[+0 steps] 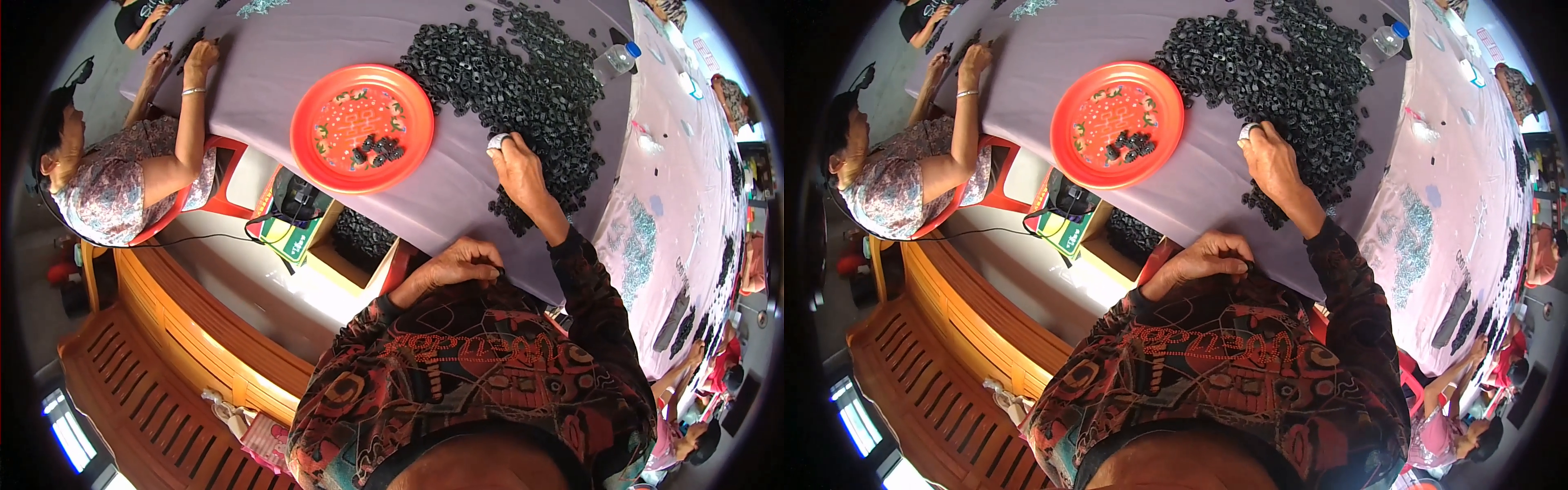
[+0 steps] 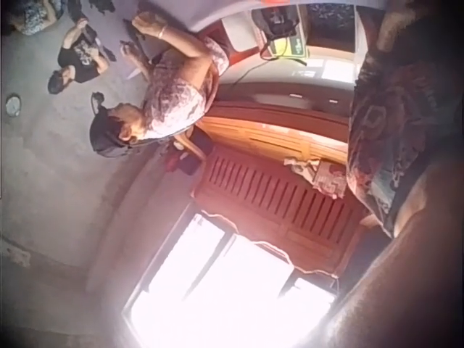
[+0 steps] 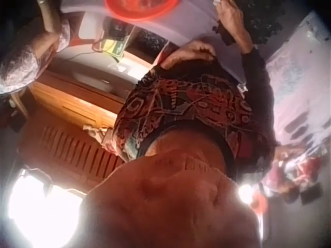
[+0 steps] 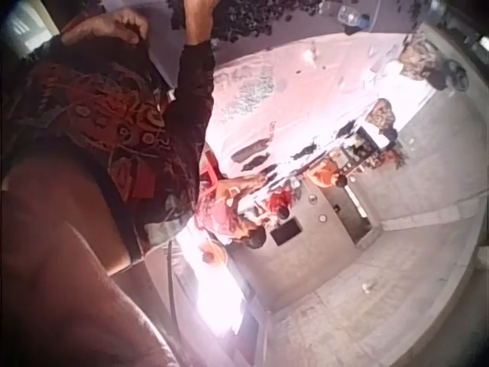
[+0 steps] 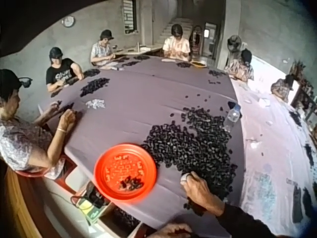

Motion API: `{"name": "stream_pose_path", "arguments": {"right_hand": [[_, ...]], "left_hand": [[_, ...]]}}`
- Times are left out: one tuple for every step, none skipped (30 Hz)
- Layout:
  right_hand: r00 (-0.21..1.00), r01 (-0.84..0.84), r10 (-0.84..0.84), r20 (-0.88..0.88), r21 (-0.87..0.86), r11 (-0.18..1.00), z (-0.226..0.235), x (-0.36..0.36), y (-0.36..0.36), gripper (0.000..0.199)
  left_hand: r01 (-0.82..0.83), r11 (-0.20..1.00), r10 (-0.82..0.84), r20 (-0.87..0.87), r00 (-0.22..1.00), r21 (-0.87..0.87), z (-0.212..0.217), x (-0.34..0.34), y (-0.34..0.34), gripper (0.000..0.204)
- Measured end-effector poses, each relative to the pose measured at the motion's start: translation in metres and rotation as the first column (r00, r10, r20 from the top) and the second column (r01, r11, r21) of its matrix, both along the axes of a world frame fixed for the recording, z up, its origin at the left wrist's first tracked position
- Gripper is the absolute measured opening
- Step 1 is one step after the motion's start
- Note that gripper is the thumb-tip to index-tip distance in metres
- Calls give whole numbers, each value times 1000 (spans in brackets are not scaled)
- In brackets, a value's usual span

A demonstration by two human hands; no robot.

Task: The person picks up black plastic components from a pile, fits them together by hand, and places the assembled pieces into a red tray. After filling the tray, the person moves the assembled components back onto the table surface.

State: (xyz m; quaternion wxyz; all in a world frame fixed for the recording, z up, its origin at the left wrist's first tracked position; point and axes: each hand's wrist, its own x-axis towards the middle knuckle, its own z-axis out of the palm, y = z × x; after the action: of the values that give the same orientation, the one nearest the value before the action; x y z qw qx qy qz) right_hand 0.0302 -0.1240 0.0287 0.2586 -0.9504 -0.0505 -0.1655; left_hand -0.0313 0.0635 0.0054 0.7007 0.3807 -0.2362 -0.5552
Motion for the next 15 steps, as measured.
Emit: {"name": "stream_pose_path", "arguments": {"right_hand": [[1000, 12, -12, 3, 147, 989, 2, -2, 0, 10], [1000, 24, -27, 6, 291, 957, 4, -4, 0, 10], [999, 52, -43, -31, 394, 917, 7, -6, 1, 10], [995, 73, -24, -101, 514, 854, 10, -7, 1, 10], [986, 100, 9, -168, 626, 773, 14, -8, 2, 10], [972, 133, 53, -229, 723, 678, 19, -10, 3, 9], [942, 194, 160, -296, 866, 460, 25, -15, 2, 9], [948, 150, 192, -253, 890, 430, 29, -17, 5, 9], [952, 109, 221, -210, 911, 397, 33, -20, 9, 10], [954, 67, 250, -166, 930, 363, 37, -23, 12, 11], [948, 49, 282, -151, 940, 338, 42, -28, 13, 13], [943, 33, 302, -137, 945, 324, 47, -32, 15, 13], [939, 15, 323, -120, 950, 310, 52, -36, 15, 13], [934, -5, 342, -100, 955, 295, 56, -40, 15, 14], [931, -31, 356, -84, 952, 306, 60, -44, 14, 14]], "left_hand": [[-46, 999, 46, 9, 999, 12, 3, 1, 0, 8], [-92, 995, 91, 19, 996, 24, 7, 3, 1, 8], [-133, 990, 131, 36, 991, 51, 12, 6, 3, 9], [-205, 978, 202, 56, 978, 40, 16, 9, 5, 9], [-272, 961, 268, 80, 960, 41, 21, 13, 7, 9], [-342, 939, 336, 109, 935, 35, 24, 18, 8, 10], [-399, 917, 391, 153, 908, 25, 27, 25, 8, 11], [-465, 886, 456, 189, 870, -1, 30, 31, 8, 11], [-511, 860, 494, 225, 840, 17, 32, 37, 9, 11], [-556, 830, 530, 262, 806, 32, 34, 42, 8, 11], [-587, 809, 564, 281, 777, 1, 36, 45, 5, 11], [-617, 786, 597, 302, 743, -33, 38, 48, 3, 12], [-630, 775, 612, 302, 731, -47, 41, 49, 1, 12], [-645, 762, 629, 300, 717, -58, 45, 47, -1, 12], [-658, 751, 643, 298, 705, -64, 48, 43, -4, 13]]}}
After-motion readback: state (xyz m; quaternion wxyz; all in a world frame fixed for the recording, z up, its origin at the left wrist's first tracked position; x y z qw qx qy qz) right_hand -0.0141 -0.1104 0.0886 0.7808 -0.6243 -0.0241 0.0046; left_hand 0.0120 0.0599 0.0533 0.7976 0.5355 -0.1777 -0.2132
